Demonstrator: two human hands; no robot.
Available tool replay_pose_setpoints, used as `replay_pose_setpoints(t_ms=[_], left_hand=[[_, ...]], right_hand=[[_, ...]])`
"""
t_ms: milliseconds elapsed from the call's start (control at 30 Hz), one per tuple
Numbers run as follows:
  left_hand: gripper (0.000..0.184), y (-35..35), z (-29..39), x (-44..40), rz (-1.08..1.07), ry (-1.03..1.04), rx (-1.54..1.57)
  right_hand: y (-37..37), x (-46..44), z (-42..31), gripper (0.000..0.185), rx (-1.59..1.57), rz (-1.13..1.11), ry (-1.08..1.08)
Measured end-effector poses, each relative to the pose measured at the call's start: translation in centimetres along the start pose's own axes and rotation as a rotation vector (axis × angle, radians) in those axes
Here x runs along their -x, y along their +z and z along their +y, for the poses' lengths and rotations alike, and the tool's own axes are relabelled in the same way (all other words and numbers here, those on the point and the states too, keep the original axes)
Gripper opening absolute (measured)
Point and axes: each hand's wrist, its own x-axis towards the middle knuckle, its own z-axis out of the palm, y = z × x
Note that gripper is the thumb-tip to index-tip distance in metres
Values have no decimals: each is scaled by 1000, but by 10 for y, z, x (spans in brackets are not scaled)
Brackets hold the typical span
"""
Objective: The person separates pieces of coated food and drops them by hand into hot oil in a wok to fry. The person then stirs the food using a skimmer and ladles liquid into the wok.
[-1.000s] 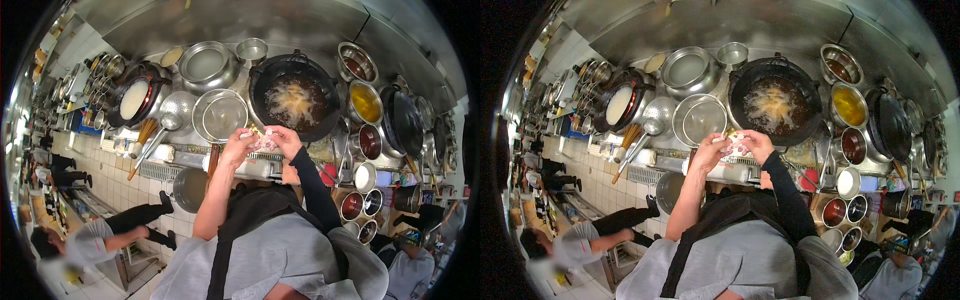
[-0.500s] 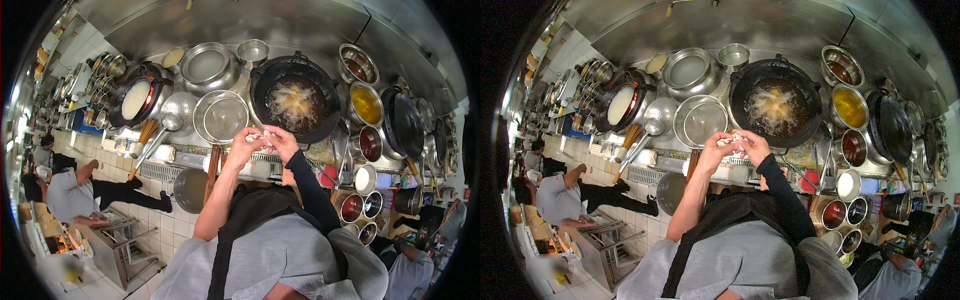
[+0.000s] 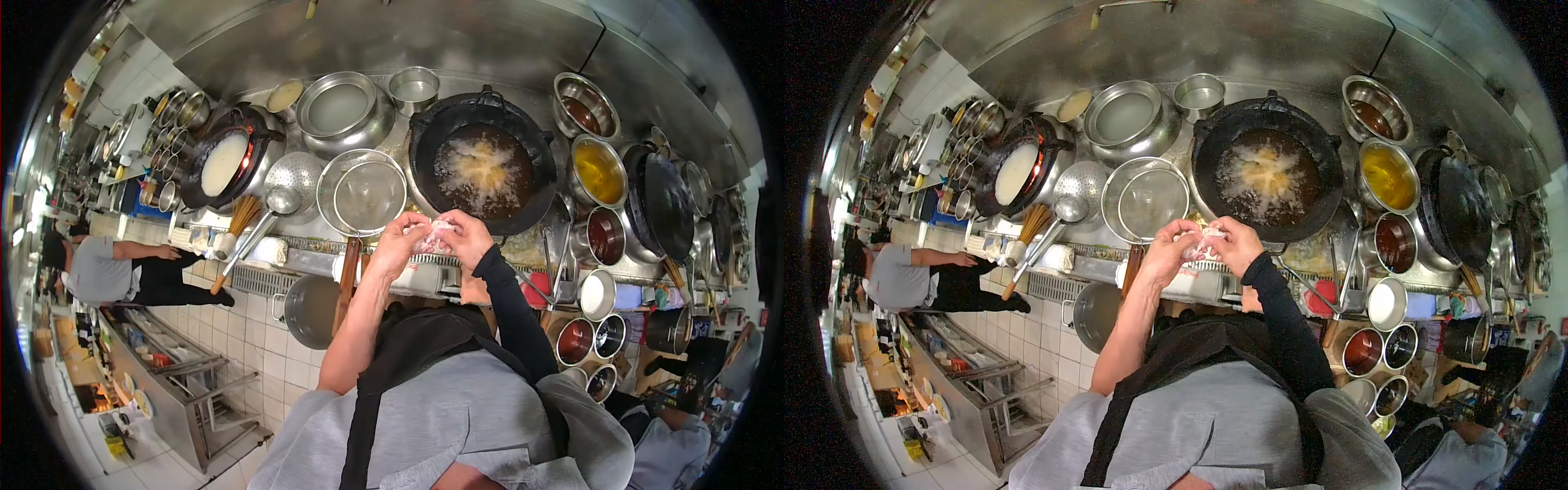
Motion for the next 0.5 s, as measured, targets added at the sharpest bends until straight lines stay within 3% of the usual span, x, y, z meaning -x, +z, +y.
replay_pose_setpoints(t_ms=[167, 333, 433, 500], left_hand=[[21, 5, 4, 5, -80, -32, -35], [28, 16, 14, 14, -118, -122, -63], [26, 24, 8, 15, -81, 87, -216], [26, 17, 5, 10, -48, 116, -324]], right_hand=[[-8, -4, 19, 13, 61, 19, -24], [-8, -7, 31, 10, -72, 24, -69], [-4, -2, 21, 9, -315, 36, 67], [-3, 0, 13, 11, -384, 40, 123]])
